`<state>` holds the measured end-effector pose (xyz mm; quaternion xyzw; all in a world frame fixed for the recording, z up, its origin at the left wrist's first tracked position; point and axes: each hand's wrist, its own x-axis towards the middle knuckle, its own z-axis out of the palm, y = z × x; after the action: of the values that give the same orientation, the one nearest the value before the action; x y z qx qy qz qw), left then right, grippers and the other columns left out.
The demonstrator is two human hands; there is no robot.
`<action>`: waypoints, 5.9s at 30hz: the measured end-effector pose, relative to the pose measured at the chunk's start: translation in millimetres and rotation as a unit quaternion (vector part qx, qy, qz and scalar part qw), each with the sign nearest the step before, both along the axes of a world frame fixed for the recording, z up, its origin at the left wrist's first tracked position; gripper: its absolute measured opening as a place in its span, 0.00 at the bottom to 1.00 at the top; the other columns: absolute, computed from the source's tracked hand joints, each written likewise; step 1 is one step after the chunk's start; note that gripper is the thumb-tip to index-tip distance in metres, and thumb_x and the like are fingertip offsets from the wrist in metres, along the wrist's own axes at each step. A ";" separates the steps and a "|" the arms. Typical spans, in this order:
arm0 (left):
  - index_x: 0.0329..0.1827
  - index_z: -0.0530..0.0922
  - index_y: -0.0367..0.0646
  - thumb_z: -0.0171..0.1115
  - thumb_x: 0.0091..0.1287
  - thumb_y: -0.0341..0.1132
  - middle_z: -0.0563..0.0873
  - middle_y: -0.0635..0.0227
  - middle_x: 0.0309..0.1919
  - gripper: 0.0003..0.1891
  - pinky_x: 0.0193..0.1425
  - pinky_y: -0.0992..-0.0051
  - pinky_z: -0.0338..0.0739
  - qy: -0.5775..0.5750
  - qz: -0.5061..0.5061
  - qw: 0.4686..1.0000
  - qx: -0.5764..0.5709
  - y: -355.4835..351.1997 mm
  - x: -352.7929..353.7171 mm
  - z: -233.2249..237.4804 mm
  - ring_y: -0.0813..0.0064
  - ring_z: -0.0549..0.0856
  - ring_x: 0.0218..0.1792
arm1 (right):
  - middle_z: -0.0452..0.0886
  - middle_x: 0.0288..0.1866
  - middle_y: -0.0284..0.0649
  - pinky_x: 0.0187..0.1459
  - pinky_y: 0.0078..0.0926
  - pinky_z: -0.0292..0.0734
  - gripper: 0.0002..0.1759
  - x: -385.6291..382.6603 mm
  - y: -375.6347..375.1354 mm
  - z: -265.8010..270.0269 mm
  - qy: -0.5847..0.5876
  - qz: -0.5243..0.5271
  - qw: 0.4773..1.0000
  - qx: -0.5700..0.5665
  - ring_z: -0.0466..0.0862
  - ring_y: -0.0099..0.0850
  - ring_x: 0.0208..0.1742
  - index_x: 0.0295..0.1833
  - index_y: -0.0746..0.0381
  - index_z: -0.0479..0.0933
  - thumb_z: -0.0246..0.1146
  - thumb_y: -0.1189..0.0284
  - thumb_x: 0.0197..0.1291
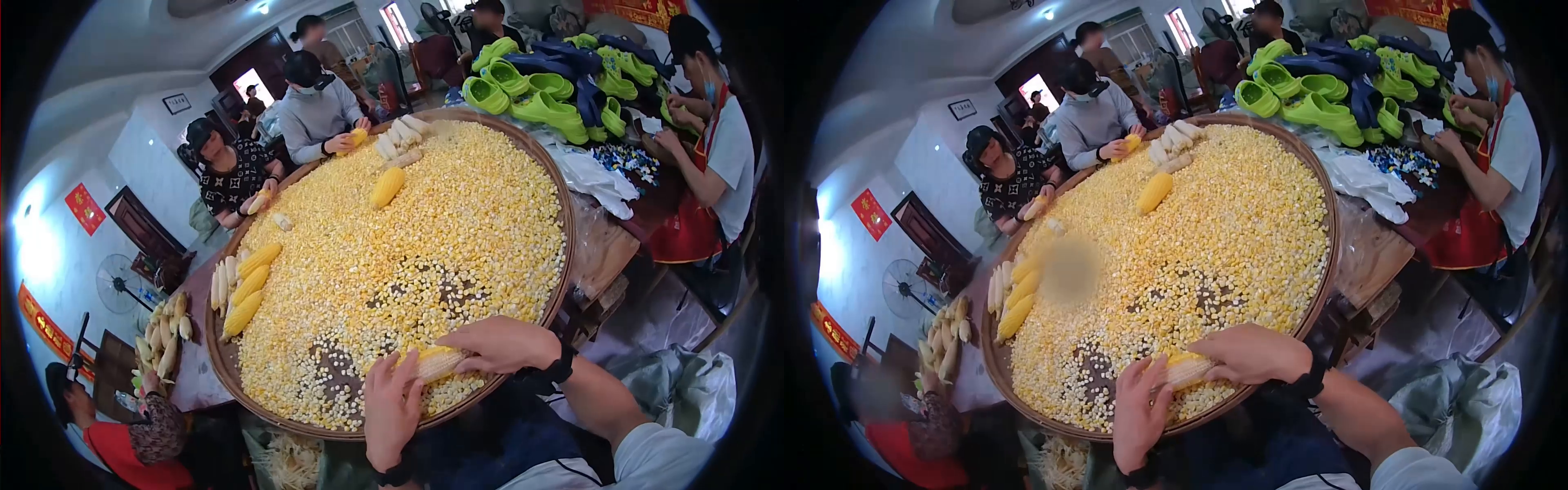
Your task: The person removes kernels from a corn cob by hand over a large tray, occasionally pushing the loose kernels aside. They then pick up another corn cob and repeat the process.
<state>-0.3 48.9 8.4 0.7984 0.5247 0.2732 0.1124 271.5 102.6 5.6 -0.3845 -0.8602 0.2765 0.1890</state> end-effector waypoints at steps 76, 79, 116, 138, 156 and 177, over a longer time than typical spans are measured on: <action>0.56 0.93 0.40 0.80 0.70 0.25 0.91 0.56 0.68 0.12 0.57 0.66 0.90 -0.101 0.030 0.994 0.001 -6.2 -1.9 -1.6 0.61 0.92 0.62 | 0.91 0.45 0.54 0.52 0.58 0.83 0.21 0.2 -1.6 -0.9 0.026 -0.006 0.999 0.021 0.90 0.61 0.51 0.63 0.59 0.88 0.72 0.55 0.76; 0.55 0.92 0.39 0.79 0.69 0.24 0.91 0.54 0.67 0.12 0.59 0.65 0.90 -0.103 0.030 0.994 0.003 -6.8 -1.7 -4.7 0.59 0.93 0.61 | 0.91 0.45 0.54 0.52 0.58 0.83 0.21 0.6 -3.1 0.5 0.034 -0.008 0.999 0.019 0.90 0.61 0.51 0.63 0.59 0.88 0.72 0.55 0.76; 0.53 0.95 0.41 0.84 0.66 0.27 0.93 0.53 0.64 0.13 0.69 0.60 0.86 -0.108 0.013 0.994 0.012 -6.8 -0.9 0.6 0.52 0.92 0.63 | 0.91 0.50 0.55 0.54 0.57 0.83 0.26 2.0 -1.7 -3.3 0.027 0.014 0.999 0.012 0.90 0.60 0.55 0.71 0.58 0.84 0.67 0.52 0.81; 0.71 0.91 0.50 0.76 0.73 0.32 0.90 0.57 0.70 0.23 0.74 0.55 0.78 0.003 -0.033 0.998 0.045 -2.2 -0.4 3.6 0.51 0.88 0.67 | 0.90 0.50 0.56 0.55 0.57 0.82 0.26 1.4 -1.7 1.4 0.025 0.013 1.000 -0.007 0.89 0.60 0.56 0.73 0.57 0.83 0.67 0.51 0.81; 0.58 0.96 0.44 0.79 0.71 0.30 0.93 0.57 0.65 0.14 0.71 0.57 0.81 -0.056 -0.033 0.996 0.060 -4.1 -1.3 0.0 0.53 0.91 0.63 | 0.90 0.57 0.51 0.57 0.52 0.83 0.30 3.5 1.2 -3.4 0.008 0.033 0.999 -0.008 0.89 0.57 0.60 0.81 0.53 0.80 0.66 0.49 0.83; 0.48 0.94 0.43 0.81 0.70 0.34 0.96 0.60 0.58 0.09 0.66 0.56 0.83 -0.089 0.008 0.995 0.040 -3.4 2.1 -2.5 0.54 0.92 0.57 | 0.90 0.54 0.53 0.57 0.55 0.82 0.28 3.0 -1.4 3.9 0.020 0.032 0.999 -0.008 0.89 0.58 0.58 0.76 0.57 0.82 0.68 0.51 0.81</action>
<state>1.8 45.5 5.9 0.7708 0.5071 0.3652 0.1244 274.4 101.2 9.6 -0.3526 -0.8661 0.2965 0.1940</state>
